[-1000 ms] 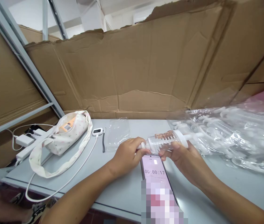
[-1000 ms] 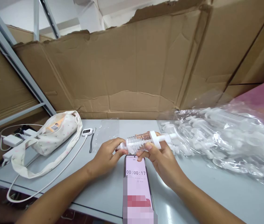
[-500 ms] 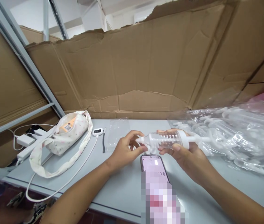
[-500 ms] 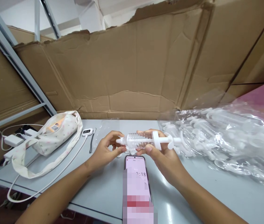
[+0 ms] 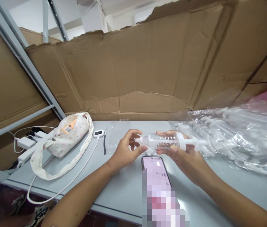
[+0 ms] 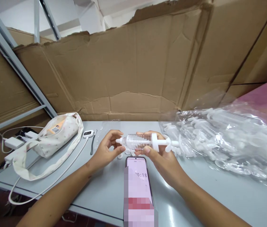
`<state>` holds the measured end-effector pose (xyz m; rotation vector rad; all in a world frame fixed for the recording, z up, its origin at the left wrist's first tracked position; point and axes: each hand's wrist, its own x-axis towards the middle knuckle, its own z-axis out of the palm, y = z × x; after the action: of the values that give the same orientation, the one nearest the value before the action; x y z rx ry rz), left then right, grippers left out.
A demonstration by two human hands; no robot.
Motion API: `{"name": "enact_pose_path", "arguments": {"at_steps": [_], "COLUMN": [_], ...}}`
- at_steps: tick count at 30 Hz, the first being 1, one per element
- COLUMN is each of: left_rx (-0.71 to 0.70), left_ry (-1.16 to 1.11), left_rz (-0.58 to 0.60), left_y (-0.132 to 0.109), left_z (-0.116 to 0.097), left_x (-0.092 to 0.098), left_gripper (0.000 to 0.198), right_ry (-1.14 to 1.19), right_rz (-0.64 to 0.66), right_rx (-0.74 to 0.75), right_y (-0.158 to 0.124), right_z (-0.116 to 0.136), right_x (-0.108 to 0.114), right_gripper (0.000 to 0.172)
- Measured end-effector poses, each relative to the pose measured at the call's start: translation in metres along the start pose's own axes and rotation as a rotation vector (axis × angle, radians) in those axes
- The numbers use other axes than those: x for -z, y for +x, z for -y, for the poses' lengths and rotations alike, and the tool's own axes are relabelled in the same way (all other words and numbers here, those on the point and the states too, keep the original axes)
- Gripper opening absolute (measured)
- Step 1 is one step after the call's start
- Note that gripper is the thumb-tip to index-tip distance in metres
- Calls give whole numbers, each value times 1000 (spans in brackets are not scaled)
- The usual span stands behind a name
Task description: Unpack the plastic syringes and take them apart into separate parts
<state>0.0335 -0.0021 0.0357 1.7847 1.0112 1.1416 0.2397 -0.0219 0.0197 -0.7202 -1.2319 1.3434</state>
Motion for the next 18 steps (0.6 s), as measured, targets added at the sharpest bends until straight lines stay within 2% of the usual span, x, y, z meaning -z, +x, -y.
{"name": "enact_pose_path", "arguments": {"at_steps": [2,5,8,11,16,18], "left_rx": [-18,35,88,150,337,371], "left_ry": [17,6,-43,-114,-239,-195], "left_rz": [-5,35,117,152,151,172], "left_y": [0,1,1,4,8,9], "left_z": [-1,-2,-1,2,4,3], "left_x": [1,3,4,3,3,7], "left_gripper": [34,30,45,56,59,57], "right_ry": [33,49,22,-9,-37,-63], "right_rz": [-24,-27,6,20,5,-18], "right_rx": [5,1,9,17,53,97], "right_y": [1,2,1,0,1,3], "right_z": [0,2,3,3,3,4], "right_x": [-1,-1,-1,0,2,4], "right_gripper": [36,35,35,36,36,35]}}
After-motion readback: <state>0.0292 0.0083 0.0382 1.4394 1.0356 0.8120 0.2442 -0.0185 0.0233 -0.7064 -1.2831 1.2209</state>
